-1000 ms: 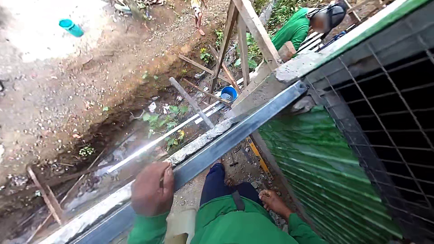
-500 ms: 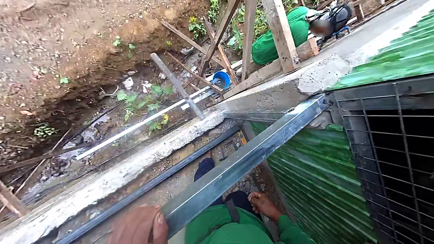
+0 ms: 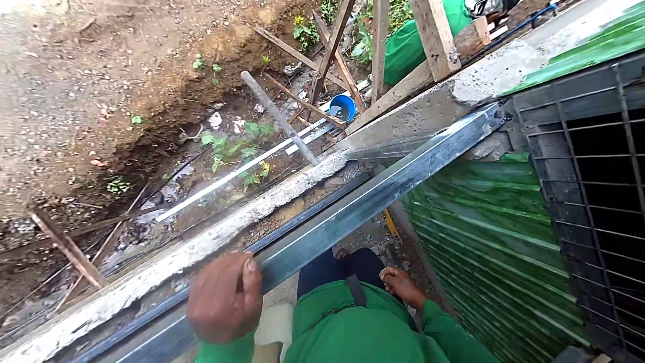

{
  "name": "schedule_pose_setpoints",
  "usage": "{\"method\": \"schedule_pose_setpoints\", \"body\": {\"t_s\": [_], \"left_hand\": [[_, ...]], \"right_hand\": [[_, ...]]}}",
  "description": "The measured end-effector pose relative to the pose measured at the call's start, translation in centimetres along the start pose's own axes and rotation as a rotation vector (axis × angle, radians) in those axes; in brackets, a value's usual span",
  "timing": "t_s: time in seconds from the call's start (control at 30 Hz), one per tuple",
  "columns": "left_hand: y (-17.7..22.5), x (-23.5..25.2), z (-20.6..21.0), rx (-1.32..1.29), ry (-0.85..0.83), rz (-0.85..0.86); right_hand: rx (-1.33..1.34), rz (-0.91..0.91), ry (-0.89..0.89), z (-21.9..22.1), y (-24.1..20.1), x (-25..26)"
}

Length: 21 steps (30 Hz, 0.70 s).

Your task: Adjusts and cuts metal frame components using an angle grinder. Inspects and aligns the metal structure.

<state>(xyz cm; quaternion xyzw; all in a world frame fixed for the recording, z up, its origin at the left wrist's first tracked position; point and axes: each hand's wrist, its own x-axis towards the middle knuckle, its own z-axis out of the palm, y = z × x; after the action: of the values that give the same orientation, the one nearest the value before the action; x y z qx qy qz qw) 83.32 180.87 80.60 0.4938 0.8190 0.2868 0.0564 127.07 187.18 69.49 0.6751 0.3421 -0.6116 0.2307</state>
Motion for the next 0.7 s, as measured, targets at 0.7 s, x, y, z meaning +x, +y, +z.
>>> {"method": "schedule_pose_setpoints", "body": {"t_s": [0.7], "left_hand": [[3.2, 0.0, -1.2, 0.205, -0.120, -0.228]], "right_hand": [[-0.266, -0.190, -0.095, 1.4, 12.5, 1.5]]}}
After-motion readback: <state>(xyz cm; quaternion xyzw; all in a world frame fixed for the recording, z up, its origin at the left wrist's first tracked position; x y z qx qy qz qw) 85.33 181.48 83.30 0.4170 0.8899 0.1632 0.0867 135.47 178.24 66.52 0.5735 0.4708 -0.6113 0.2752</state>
